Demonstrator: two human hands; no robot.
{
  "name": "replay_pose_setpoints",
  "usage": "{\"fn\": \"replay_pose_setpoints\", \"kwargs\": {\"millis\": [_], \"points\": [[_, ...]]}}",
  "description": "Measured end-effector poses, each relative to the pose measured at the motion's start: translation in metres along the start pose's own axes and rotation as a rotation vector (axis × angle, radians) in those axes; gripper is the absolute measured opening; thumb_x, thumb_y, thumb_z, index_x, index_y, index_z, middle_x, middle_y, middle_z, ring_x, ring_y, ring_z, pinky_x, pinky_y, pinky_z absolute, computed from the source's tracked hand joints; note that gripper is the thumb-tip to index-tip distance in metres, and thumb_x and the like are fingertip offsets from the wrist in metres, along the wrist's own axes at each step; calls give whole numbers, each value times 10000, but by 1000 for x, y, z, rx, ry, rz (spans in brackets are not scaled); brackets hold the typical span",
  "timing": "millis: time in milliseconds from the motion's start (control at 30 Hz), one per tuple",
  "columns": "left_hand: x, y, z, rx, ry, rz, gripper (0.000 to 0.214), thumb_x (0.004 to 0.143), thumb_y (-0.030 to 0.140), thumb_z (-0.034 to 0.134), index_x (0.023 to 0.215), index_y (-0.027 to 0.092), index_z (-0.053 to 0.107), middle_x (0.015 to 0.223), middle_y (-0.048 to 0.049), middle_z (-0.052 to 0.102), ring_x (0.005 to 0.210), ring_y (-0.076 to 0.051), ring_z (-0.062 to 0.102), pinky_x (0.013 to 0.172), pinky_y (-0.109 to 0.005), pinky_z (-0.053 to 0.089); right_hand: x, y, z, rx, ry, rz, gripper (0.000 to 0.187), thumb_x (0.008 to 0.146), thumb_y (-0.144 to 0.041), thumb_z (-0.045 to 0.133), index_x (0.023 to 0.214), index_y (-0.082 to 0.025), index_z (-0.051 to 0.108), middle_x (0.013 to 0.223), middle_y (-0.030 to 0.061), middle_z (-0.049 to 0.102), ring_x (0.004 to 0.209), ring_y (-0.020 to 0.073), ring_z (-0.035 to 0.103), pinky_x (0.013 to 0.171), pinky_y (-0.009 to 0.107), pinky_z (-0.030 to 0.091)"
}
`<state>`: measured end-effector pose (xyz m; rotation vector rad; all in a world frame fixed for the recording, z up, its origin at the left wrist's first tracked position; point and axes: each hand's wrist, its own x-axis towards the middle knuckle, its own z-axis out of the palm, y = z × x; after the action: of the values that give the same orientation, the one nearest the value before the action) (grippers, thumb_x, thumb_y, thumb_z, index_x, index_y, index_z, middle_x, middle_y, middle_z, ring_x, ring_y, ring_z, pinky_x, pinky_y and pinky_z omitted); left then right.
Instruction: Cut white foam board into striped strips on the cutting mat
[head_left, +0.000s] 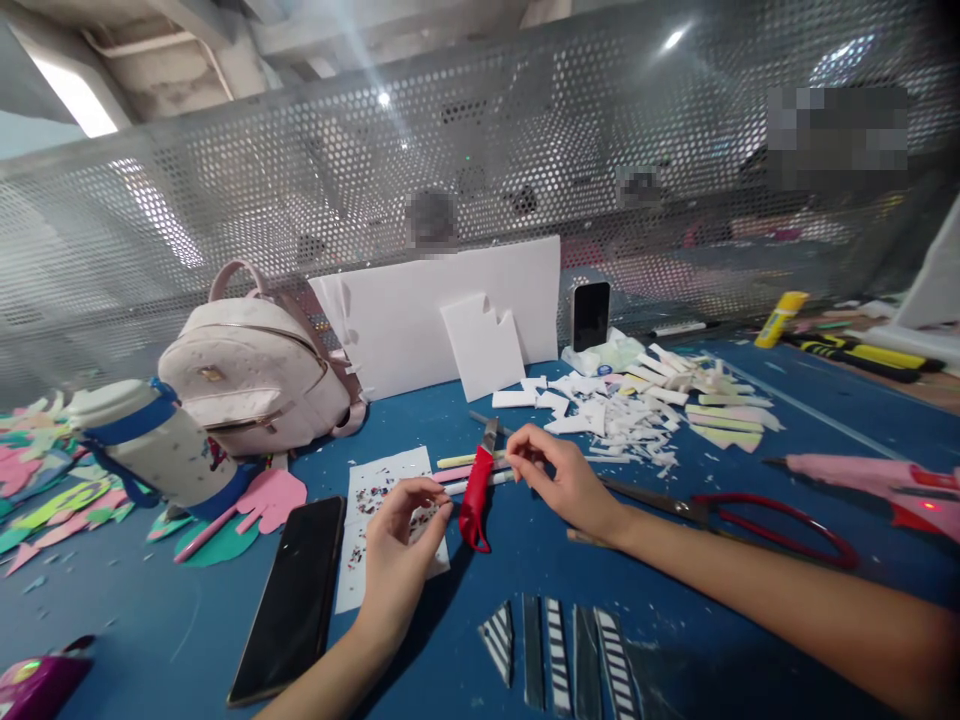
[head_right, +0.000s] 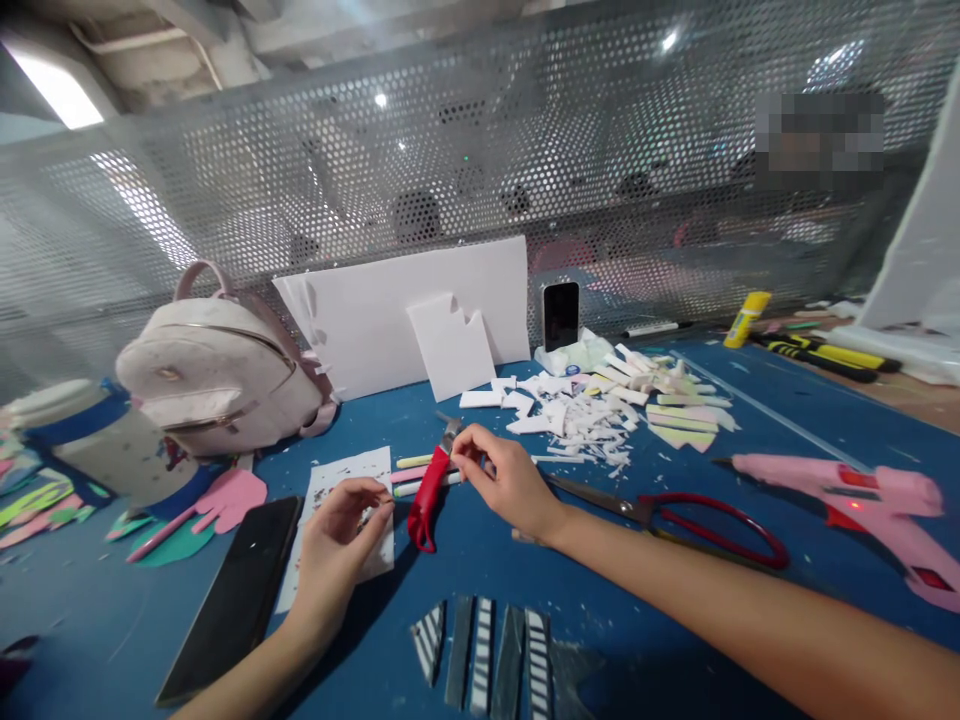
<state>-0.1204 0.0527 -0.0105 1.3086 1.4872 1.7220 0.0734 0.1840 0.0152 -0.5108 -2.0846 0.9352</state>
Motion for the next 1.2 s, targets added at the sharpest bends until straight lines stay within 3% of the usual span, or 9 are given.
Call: {"fn": "replay_pose_setpoints", "kwargs": {"millis": [333,1200], "points": [[0,4,1,39,34,-4,92,849,280,701,900,206,681,909,-28,673,892,-158,627,816,-227,494,-1,2,1,-168,8,-25,93,995,-281,493,950,-212,539,715,-28,590,545,108,483,565,234,347],[4,0,-2,64,45,59,61,844,268,699,872,224,730,902,-32,699,898,-172,640,795,-238,515,-2,3,1,-207,-47,-30,87,988,-281,504,964,-214,553,734,-24,607,497,98,448,533,227,334]]}}
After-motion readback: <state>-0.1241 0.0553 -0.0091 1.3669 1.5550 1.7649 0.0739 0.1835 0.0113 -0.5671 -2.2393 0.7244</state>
